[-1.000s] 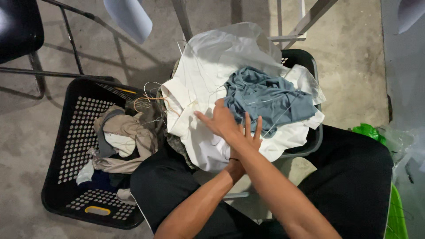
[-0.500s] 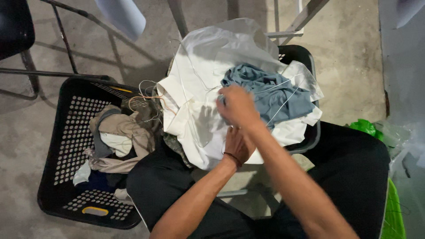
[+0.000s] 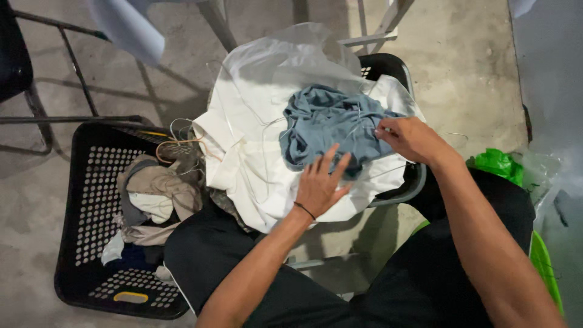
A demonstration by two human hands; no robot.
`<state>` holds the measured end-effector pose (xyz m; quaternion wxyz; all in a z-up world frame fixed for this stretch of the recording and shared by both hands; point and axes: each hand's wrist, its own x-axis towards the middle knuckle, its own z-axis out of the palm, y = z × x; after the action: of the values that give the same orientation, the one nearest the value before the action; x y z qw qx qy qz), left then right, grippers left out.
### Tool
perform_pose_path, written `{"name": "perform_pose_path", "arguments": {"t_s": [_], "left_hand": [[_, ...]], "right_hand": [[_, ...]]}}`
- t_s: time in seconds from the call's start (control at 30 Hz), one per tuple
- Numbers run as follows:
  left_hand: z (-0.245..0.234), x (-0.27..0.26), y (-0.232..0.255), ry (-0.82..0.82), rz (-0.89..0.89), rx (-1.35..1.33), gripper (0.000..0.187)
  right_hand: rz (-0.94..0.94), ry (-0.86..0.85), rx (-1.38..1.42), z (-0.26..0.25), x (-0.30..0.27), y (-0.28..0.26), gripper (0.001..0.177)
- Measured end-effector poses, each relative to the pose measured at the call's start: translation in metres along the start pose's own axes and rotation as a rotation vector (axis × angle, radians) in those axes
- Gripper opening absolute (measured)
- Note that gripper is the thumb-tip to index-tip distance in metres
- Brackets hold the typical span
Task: The person picks up several garments from a laundry basket, separates individual pieces of clothing, retrieves wire hangers from a bucket, and places a shirt and a pair of shorts onto hangers.
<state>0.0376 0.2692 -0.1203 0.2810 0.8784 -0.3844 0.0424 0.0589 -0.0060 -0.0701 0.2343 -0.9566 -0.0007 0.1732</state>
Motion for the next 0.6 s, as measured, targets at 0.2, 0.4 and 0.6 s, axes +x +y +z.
{"name": "perform_pose_path", "arguments": {"t_s": [0.2, 0.4, 0.6], "left_hand": [[-0.025, 0.045, -0.022, -0.076, -0.008, -0.041, 0.086], [-0.047, 0.093, -0.031, -0.024, -0.019, 0.133, 0.09], [-0.034, 0.103, -0.077, 0.111, -0.313, 0.082, 0.106]], "right_hand": [[0.022, -0.212, 0.298, -0.042, -0.031, 0.008, 0.059], [0.11, -0.289, 0.51, -0.046, -0.043, 0.017, 0.071], [0.099, -0.101, 0.426, -0.04, -0.045, 0.031, 0.061]]}}
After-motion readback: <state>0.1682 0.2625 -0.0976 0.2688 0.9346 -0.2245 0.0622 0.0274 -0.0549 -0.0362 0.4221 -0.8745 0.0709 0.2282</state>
